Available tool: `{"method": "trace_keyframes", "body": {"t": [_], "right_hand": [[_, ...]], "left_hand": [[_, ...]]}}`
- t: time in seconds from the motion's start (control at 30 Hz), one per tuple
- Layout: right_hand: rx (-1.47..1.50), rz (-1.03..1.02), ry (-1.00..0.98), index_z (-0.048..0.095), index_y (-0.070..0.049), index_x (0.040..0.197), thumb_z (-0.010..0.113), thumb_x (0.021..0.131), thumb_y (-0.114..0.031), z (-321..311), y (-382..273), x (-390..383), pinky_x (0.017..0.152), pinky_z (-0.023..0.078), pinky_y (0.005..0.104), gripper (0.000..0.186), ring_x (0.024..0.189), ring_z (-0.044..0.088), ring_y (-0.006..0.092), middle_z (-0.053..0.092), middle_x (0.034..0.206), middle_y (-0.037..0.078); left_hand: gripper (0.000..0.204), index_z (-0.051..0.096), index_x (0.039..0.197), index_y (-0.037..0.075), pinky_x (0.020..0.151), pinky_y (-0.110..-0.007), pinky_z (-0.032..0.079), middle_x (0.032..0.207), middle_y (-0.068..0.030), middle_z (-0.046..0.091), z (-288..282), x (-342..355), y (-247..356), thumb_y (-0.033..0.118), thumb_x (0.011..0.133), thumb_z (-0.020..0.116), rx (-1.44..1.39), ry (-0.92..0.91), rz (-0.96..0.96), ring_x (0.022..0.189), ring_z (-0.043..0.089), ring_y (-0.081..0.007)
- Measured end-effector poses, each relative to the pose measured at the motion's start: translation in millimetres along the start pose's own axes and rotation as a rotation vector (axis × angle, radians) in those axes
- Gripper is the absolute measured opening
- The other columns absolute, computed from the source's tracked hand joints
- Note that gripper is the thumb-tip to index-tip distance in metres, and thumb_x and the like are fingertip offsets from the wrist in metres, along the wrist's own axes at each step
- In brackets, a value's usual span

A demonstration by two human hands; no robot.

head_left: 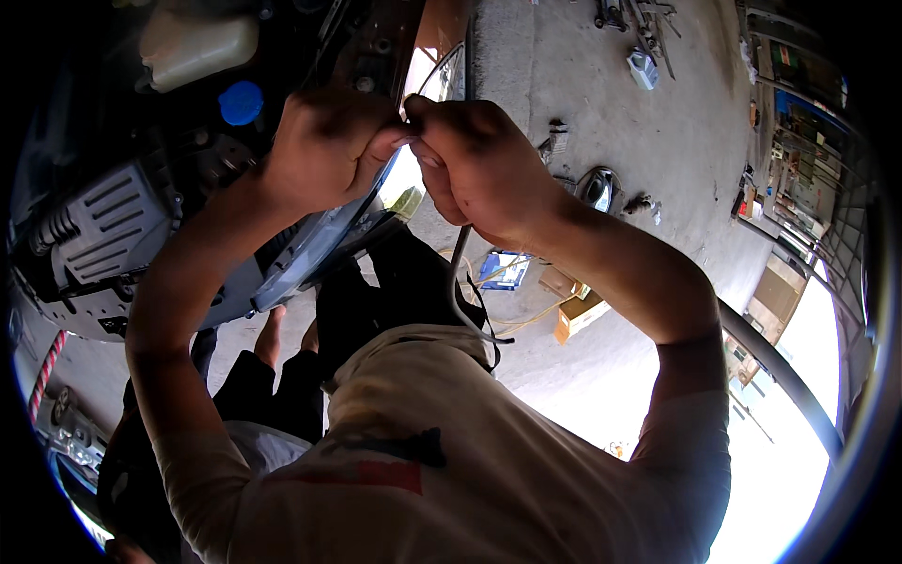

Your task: The person retrieves a pair of scissors from a shelf and walks to a car with its hood open. They use the scissors to cut a wire near the headlight assembly, then strip the wire ends and twist them together. The person then connects the wires to a component under the hood and secures them.

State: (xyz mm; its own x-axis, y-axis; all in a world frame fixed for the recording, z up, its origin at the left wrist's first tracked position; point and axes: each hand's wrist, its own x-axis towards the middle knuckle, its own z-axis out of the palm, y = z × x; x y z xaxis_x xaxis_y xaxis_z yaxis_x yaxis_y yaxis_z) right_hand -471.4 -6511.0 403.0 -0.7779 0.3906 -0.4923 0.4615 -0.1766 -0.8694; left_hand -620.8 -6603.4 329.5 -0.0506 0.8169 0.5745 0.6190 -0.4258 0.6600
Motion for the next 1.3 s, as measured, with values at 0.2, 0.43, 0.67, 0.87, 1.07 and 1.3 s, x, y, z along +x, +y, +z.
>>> {"method": "trace_keyframes", "body": {"t": [0.2,0.43,0.67,0.87,1.07,1.3], "right_hand": [[-0.359,-0.413,0.123,0.053,0.000,0.077,0.048,0.094,-0.016,-1,9,5,0.040,0.039,0.0343,0.024,0.043,0.052,0.0269,0.052,0.054,0.013],[-0.529,-0.702,0.153,0.056,-0.002,0.077,0.050,0.094,-0.018,-15,19,20,0.043,0.041,0.0344,0.024,0.045,0.055,0.0264,0.054,0.056,0.012],[-0.454,-0.388,-0.040,0.057,-0.003,0.086,0.050,0.096,-0.024,-25,-2,4,0.051,0.044,0.0326,0.024,0.054,0.058,0.0219,0.059,0.064,0.010],[-0.950,-0.846,0.011,0.057,0.001,0.092,0.065,0.083,-0.013,-29,-2,-4,0.048,0.046,0.0320,0.018,0.054,0.056,0.0248,0.057,0.069,0.010],[-0.994,-1.012,-0.108,0.055,0.003,0.086,0.064,0.080,-0.009,-31,2,-1,0.043,0.044,0.0314,0.015,0.047,0.053,0.0218,0.054,0.062,0.009],[-0.684,-0.878,-0.139,0.052,0.002,0.078,0.054,0.084,-0.006,-18,12,-6,0.042,0.042,0.0295,0.011,0.043,0.051,0.0212,0.050,0.056,0.008]], "left_hand": [[0.036,0.057,0.073,0.000,0.043,-0.031,0.035,0.053,-0.0072,0.047,-5,4,23,0.026,0.097,0.051,-0.487,-0.038,-0.524,0.045,0.041,-0.0177],[0.037,0.058,0.078,0.000,0.049,-0.030,0.040,0.057,-0.0086,0.051,-20,19,21,0.031,0.096,0.050,-0.365,-0.183,-0.533,0.050,0.050,-0.0195],[0.025,0.058,0.099,0.002,0.062,-0.033,0.051,0.088,-0.0133,0.063,-29,8,17,0.015,0.081,0.069,-0.071,-0.158,-0.161,0.073,0.063,-0.0290],[0.019,0.057,0.096,0.000,0.059,-0.033,0.049,0.081,-0.0116,0.061,-29,-4,21,0.014,0.085,0.064,-0.092,-0.149,-0.024,0.068,0.061,-0.0244],[0.027,0.056,0.094,0.000,0.051,-0.032,0.047,0.072,-0.0081,0.060,-23,-9,18,0.019,0.080,0.068,-0.067,-0.108,0.128,0.056,0.058,-0.0222],[0.035,0.058,0.096,0.000,0.045,-0.029,0.041,0.062,-0.0028,0.054,-20,-11,20,0.022,0.073,0.074,-0.076,-0.076,0.197,0.050,0.053,-0.0156]]}}
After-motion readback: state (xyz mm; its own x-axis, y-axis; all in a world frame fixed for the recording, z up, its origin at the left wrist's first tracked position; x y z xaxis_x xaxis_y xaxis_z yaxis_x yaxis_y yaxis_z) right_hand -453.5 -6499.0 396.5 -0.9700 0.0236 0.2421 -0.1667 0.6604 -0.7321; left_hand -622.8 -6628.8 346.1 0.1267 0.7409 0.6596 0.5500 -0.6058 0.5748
